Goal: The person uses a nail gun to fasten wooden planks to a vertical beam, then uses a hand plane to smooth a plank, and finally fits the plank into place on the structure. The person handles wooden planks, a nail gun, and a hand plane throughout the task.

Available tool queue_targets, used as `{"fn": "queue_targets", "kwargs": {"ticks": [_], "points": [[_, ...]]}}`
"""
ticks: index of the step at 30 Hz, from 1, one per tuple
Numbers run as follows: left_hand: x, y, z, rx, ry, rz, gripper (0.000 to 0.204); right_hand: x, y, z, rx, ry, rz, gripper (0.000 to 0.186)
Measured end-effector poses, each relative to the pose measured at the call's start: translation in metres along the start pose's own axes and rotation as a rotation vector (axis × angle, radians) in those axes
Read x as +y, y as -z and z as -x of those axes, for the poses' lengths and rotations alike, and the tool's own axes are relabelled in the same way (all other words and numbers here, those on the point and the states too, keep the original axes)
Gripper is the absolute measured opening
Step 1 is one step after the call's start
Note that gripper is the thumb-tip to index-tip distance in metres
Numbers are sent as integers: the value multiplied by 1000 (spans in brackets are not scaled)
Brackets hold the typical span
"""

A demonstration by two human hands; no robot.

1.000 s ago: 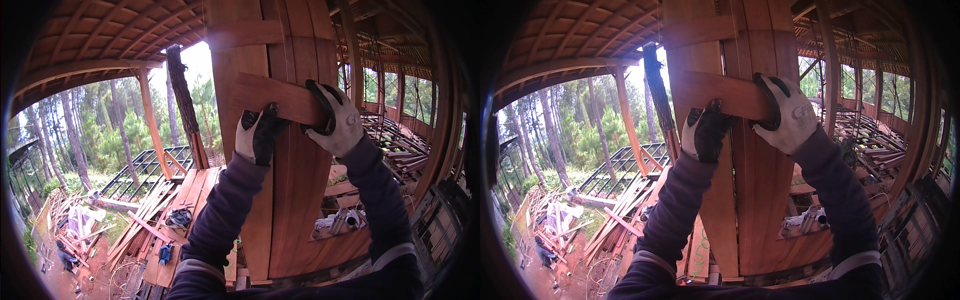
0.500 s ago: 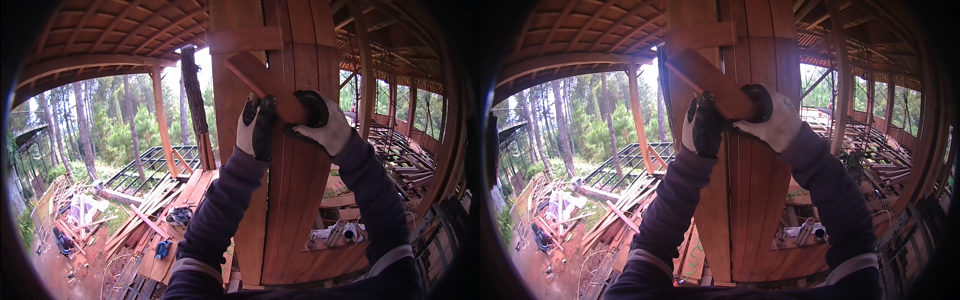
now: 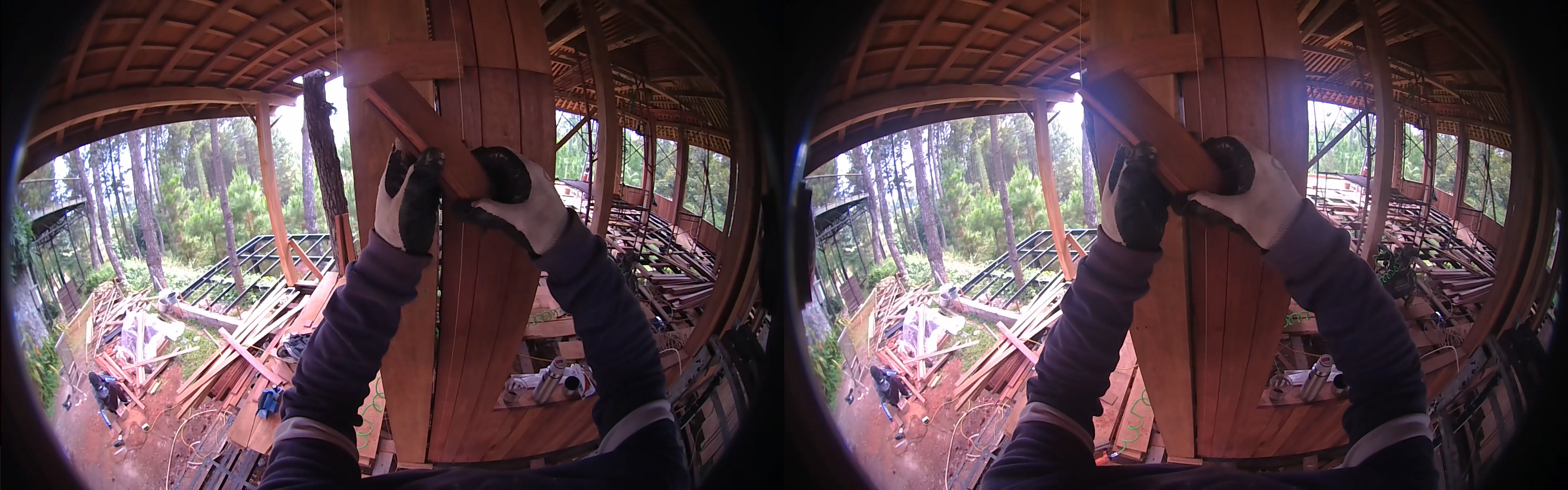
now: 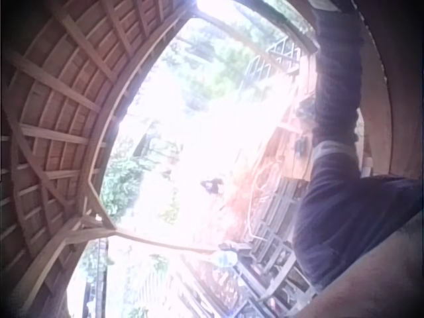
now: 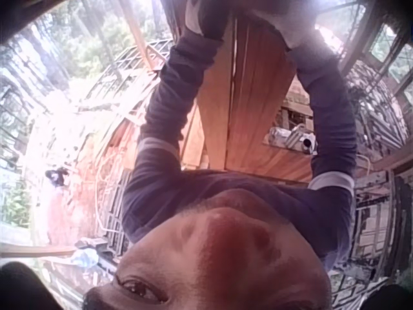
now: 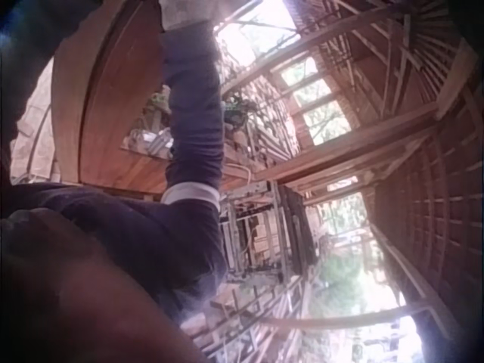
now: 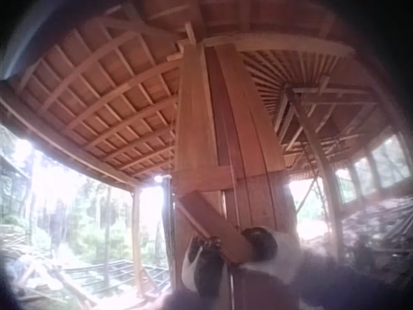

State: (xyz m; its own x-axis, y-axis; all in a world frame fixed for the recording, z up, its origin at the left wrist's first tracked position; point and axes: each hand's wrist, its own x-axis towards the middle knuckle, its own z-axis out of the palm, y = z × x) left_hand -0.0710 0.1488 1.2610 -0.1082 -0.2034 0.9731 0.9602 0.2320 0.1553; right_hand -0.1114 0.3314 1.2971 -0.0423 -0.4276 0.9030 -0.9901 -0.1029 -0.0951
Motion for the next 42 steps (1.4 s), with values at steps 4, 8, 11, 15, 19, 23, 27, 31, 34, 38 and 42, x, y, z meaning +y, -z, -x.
{"fn": "queue_targets", "kwargs": {"ticks": [4,8,11,15,19,23,27,31,34,38,42], "points": [[0,7,-5,-17,17,-40,25,6,0,-4,-59,97,68,45],[-2,17,-6,-52,-152,-378,26,1,0,-6,-67,89,115,47],[4,10,-8,77,239,258,25,11,-3,-4,29,162,277,49],[-5,13,-8,119,273,306,25,-5,2,-8,-41,34,161,55],[-22,24,-5,59,141,69,27,10,-1,-12,-17,98,196,57],[-38,38,-3,-33,-28,-434,33,6,-2,-13,-1,89,209,60],[-48,25,-7,75,-231,-373,39,6,-3,-18,60,157,374,64],[-34,23,-21,62,-563,-791,43,0,1,-21,13,53,297,65],[-28,19,-28,57,-645,-837,45,-2,3,-25,16,71,312,66],[-8,9,-46,19,67,-235,42,11,0,-39,63,119,489,72],[3,-7,-79,38,303,886,37,5,5,-63,85,132,600,80]]}}
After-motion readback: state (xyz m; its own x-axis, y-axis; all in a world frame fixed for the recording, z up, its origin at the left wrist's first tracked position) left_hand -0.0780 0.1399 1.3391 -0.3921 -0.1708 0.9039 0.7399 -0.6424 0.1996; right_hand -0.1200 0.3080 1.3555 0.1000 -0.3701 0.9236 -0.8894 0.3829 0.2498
